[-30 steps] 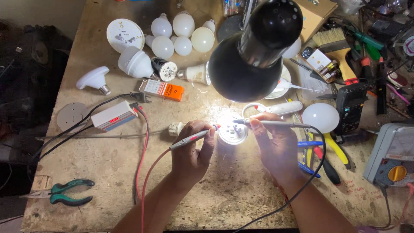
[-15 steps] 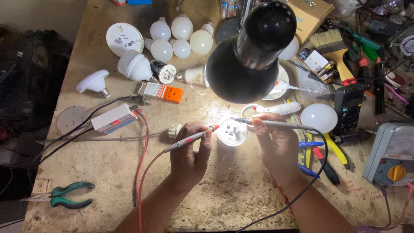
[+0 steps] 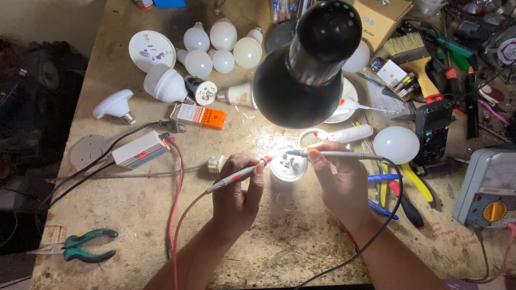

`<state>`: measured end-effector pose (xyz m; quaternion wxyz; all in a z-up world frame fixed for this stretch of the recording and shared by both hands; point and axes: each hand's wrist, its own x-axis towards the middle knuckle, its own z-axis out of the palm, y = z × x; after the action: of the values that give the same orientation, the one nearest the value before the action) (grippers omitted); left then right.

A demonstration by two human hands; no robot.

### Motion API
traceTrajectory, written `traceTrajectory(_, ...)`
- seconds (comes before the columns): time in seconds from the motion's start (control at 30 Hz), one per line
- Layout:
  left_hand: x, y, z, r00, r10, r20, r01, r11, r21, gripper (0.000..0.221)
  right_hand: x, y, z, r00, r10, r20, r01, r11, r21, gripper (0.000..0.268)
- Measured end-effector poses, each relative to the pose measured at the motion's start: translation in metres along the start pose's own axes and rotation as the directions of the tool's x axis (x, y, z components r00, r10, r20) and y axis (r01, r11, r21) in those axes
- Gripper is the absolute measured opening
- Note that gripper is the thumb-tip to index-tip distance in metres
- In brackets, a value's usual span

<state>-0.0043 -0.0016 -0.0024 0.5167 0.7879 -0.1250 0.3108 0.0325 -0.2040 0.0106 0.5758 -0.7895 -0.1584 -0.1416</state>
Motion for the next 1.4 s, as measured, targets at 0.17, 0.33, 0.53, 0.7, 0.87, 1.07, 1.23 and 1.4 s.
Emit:
traceTrajectory(0.17,0.000,0.000,0.001,1.000,-0.011,0.006,0.011,1.000,-0.026,0.008,0.001,-0.004,0.000,0.998,0.058,-0.011,-0.058,0.997,-0.045,0.009)
traceTrajectory(0.33,0.000,0.001,0.001,1.000,-0.015,0.011,0.015,1.000,-0.026,0.007,0.000,-0.002,0.002,0.995,0.091,-0.027,-0.093,0.993,-0.067,0.008)
traceTrajectory(0.53,0.003,0.001,0.000,0.999,0.006,0.032,-0.005,1.000,-0.007,0.007,0.000,0.008,0.001,0.998,0.059,-0.029,-0.059,0.998,0.006,0.006)
traceTrajectory(0.7,0.001,-0.001,0.002,1.000,0.015,0.023,-0.015,1.000,0.007,0.007,0.000,-0.001,0.001,0.997,0.073,-0.006,-0.073,0.997,0.002,0.007)
traceTrajectory(0.87,0.002,0.001,0.000,1.000,0.031,0.000,-0.031,0.999,-0.009,0.007,-0.003,-0.001,0.002,0.998,0.038,-0.040,-0.038,0.999,-0.004,0.010)
traceTrajectory(1.07,0.002,-0.001,-0.002,1.000,0.012,-0.003,-0.013,1.000,-0.023,0.008,0.000,-0.001,0.000,0.999,0.027,-0.020,-0.027,1.000,0.007,0.011)
traceTrajectory(1.23,0.001,0.000,-0.002,1.000,0.000,0.007,0.000,1.000,-0.031,0.006,-0.001,0.001,0.001,1.000,0.026,-0.014,-0.027,0.999,-0.021,0.009)
traceTrajectory(1.4,0.002,0.001,-0.001,1.000,0.014,0.001,-0.014,0.999,-0.033,0.005,-0.001,-0.001,0.001,1.000,0.027,-0.002,-0.027,1.000,-0.009,0.009)
